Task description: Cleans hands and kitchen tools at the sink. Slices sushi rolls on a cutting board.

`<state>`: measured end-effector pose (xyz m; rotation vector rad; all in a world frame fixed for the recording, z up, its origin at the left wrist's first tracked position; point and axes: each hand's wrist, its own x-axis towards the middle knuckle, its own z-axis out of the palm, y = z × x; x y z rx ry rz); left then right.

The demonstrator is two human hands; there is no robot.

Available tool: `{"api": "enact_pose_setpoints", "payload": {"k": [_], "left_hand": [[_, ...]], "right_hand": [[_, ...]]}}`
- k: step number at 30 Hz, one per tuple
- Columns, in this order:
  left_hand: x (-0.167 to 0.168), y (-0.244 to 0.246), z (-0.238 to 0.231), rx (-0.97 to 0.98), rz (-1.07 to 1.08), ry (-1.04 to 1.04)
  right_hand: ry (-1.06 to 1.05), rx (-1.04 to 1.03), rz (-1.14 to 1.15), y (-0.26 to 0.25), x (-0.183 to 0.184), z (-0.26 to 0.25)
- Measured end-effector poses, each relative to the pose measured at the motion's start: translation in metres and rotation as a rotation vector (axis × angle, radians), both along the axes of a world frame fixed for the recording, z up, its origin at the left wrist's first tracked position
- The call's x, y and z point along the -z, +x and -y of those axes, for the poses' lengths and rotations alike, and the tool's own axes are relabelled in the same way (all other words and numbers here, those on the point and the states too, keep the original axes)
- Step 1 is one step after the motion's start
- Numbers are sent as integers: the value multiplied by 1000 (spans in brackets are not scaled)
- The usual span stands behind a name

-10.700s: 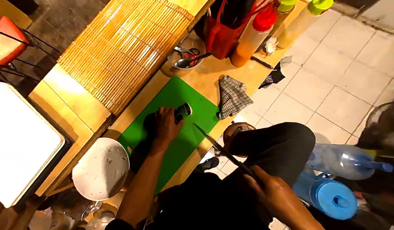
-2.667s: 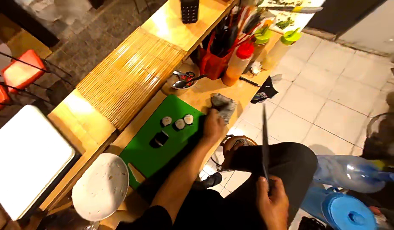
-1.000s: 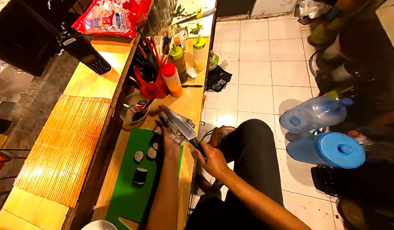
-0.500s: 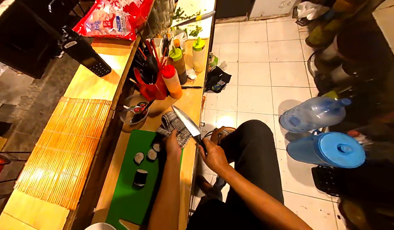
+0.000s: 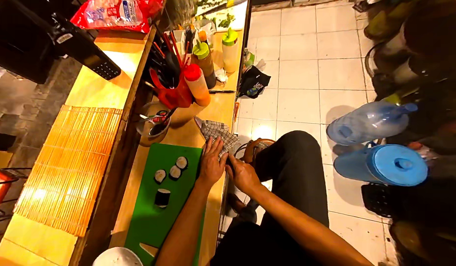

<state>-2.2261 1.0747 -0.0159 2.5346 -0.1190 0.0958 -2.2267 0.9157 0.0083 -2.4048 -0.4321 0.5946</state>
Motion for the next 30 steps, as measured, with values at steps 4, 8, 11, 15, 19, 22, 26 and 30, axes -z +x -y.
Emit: {"api": "enact_pose_setpoints", "payload": {"k": [4,8,11,15,19,22,26,30], "left_hand": [[-3,5,-5,15,-36,139],[-6,8,-2,-5,-57,158],[-6,9,0,-17,-61,147],[-3,7,-1,-11,-19,124],[2,5,-3,1,13,89],[2,3,-1,15,-21,109],[-9,4,1,29,-108,149],[-14,-15,1,20,-76,133]], "right_hand": [[-44,-1,26,0,0,6],[-80,3,66,-8,1,17],[-92,22,101,-20,1,37],[-81,55,200,-49,-3,78],[-88,102,368,-90,-14,126],[-43,179,325,-116,-39,163],[704,539,-341,-126,-58,186],[1339,644,-985,-124,-57,182]]}}
